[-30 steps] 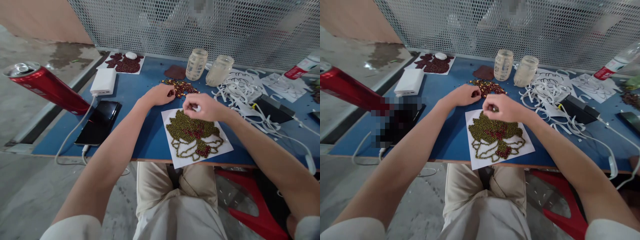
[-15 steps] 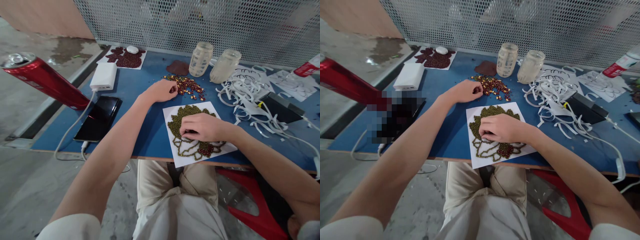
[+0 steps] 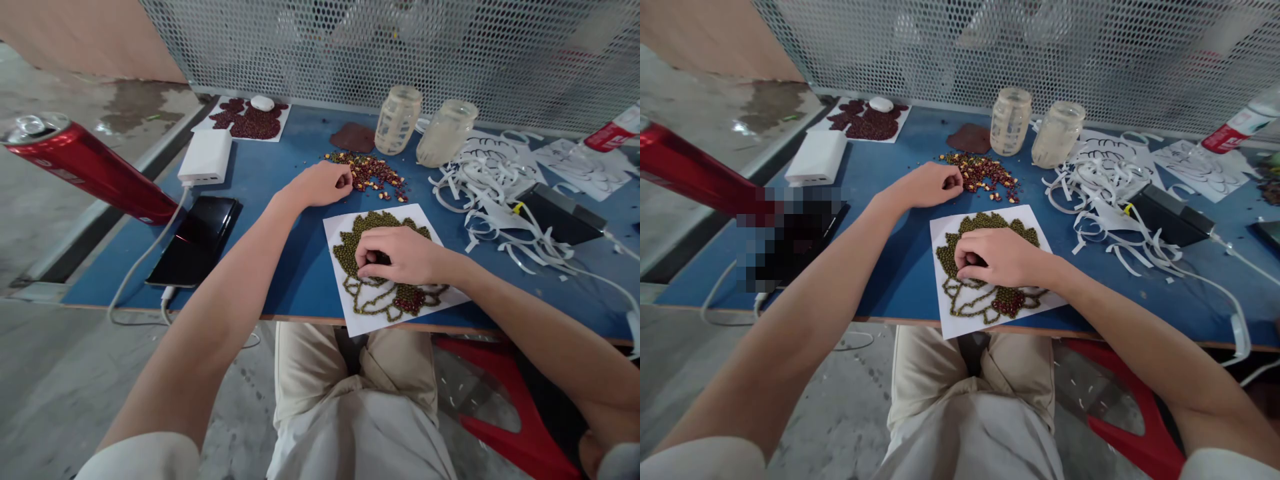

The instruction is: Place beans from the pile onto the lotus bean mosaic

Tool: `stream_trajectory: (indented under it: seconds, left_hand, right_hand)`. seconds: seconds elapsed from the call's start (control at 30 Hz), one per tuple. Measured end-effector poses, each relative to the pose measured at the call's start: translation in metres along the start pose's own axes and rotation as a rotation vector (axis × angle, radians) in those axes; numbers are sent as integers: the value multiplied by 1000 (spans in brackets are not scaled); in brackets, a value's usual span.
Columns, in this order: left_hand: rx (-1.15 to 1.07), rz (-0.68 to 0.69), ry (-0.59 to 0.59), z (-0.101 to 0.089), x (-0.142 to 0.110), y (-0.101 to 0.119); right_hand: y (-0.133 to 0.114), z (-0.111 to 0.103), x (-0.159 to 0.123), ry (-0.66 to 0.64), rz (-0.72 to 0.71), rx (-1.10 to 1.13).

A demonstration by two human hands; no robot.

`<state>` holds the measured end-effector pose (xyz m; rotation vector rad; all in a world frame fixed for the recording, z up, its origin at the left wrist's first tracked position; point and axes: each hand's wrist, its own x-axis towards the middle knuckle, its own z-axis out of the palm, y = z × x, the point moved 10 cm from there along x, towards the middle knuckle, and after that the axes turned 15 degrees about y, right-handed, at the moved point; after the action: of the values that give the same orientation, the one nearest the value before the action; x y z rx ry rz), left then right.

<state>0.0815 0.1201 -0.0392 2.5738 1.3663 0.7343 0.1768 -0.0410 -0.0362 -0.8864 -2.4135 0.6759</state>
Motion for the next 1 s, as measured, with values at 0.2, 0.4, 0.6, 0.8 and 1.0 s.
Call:
stream_trajectory:
  seconds: [0.2, 0.4, 0.6, 0.8, 1.0]
  left_hand:
    - [14, -6, -9, -1, -2, 2]
    - [19, 8, 2, 0, 0, 0]
    - [40, 16, -12, 2, 1, -1]
    - [24, 7, 8, -1, 0, 0]
    - [24, 6, -2, 1, -1, -2]
  right_hand:
    - [-1, 1, 3, 36, 40, 11]
    - [18, -64, 6, 542, 162, 84]
    - [80, -131, -6, 904, 290, -124]
    - [126, -114, 37, 571, 217, -347]
    - [138, -99, 77, 439, 227, -494]
